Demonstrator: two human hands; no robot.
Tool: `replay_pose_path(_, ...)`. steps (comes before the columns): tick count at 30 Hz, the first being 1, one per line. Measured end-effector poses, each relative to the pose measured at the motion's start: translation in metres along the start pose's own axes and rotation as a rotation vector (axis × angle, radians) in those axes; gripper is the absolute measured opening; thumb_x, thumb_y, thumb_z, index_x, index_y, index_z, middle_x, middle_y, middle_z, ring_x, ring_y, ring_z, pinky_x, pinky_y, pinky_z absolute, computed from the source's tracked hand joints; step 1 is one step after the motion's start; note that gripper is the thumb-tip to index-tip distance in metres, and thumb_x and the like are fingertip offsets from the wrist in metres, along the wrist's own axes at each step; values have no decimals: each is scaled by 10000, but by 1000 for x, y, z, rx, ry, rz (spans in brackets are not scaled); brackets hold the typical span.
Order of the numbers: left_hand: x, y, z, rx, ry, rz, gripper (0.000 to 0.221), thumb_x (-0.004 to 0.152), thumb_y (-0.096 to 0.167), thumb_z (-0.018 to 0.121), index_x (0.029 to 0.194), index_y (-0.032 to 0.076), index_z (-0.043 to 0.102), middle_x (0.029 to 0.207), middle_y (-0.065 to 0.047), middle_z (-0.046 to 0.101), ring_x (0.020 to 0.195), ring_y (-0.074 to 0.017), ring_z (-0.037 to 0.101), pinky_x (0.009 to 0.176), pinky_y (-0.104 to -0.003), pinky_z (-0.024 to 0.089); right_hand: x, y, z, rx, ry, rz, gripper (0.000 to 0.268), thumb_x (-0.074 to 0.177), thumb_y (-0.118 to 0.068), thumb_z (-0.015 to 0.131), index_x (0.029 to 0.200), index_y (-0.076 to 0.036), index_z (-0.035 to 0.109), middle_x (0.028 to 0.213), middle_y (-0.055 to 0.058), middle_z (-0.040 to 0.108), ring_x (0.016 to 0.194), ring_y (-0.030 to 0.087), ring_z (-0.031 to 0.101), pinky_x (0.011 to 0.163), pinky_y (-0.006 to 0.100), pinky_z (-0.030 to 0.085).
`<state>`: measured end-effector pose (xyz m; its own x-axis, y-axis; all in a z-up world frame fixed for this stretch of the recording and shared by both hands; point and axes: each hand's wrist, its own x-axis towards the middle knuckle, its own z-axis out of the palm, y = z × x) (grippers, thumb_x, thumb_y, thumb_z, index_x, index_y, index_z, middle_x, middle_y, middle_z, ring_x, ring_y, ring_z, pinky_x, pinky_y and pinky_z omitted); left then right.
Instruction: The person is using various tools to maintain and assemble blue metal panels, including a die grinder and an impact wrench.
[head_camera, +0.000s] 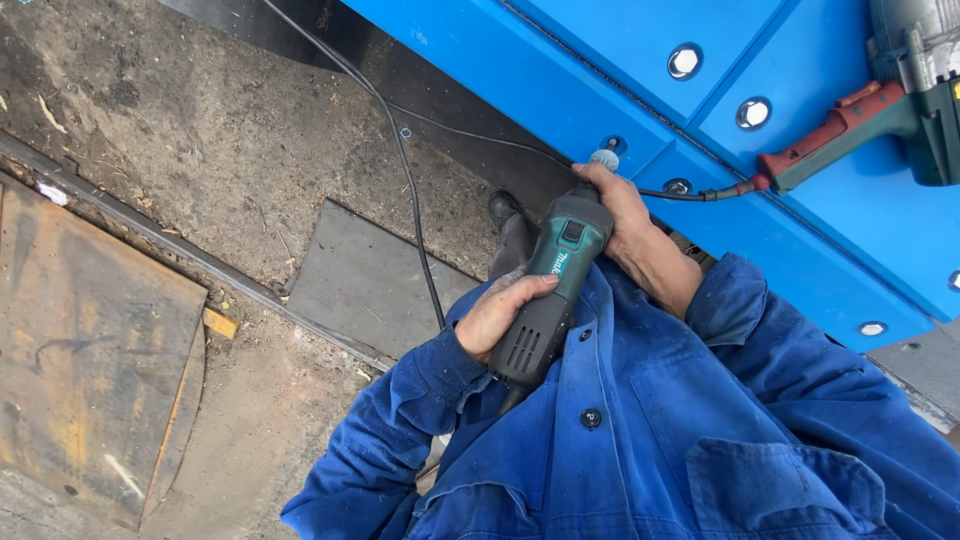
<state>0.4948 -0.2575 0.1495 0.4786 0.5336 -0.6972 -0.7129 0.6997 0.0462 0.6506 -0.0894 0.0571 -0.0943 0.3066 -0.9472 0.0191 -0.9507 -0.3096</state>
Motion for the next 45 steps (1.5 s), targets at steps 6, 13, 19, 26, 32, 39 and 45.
replay_pose_path(6,-2,5,4,85,48,-6,424,962,378,652,1115,-16,624,818,-94,696,601,-132,682,519,-245,573,2,1,-2,19,3,-6,349,877,-242,732,1090,-12,578,843,120,646,616,206,656,538,367,577)
replay_pose_path(13,-1,10,8,156,78,20,443,936,378,668,1169,8,594,837,-82,691,613,-122,672,522,-248,568,4,4,-5,87,-39,12,318,878,-233,726,1070,-28,576,810,118,653,599,205,656,537,361,577)
replay_pose_path(19,0,11,11,176,106,22,474,915,360,703,1191,-12,599,855,-87,693,639,-131,675,548,-257,565,5,8,-8,132,-47,35,280,877,-229,712,1043,-52,574,764,109,660,577,216,654,536,372,570)
replay_pose_path(26,-7,9,8,175,156,9,495,899,382,707,1183,-14,618,842,-72,703,634,-128,680,542,-248,565,5,8,-5,114,-53,47,240,897,-225,698,1012,-52,578,731,106,657,559,222,650,525,376,568)
replay_pose_path(32,-6,7,3,155,120,36,471,928,385,698,1173,-11,627,849,-70,697,640,-113,668,545,-231,550,5,8,-3,109,-59,42,222,894,-217,696,995,-54,584,714,104,649,549,225,644,517,383,566)
replay_pose_path(39,-5,18,12,172,147,9,407,915,365,669,1137,29,605,829,-66,693,626,-121,663,544,-247,548,-2,2,0,122,-57,30,237,892,-207,696,1023,-43,586,746,104,656,568,212,660,533,363,579)
replay_pose_path(45,-4,17,10,210,89,28,407,944,374,664,1138,18,630,831,-56,679,640,-103,647,553,-236,537,-1,4,-2,122,-53,36,246,889,-214,696,1032,-46,589,744,100,660,564,207,659,527,357,578)
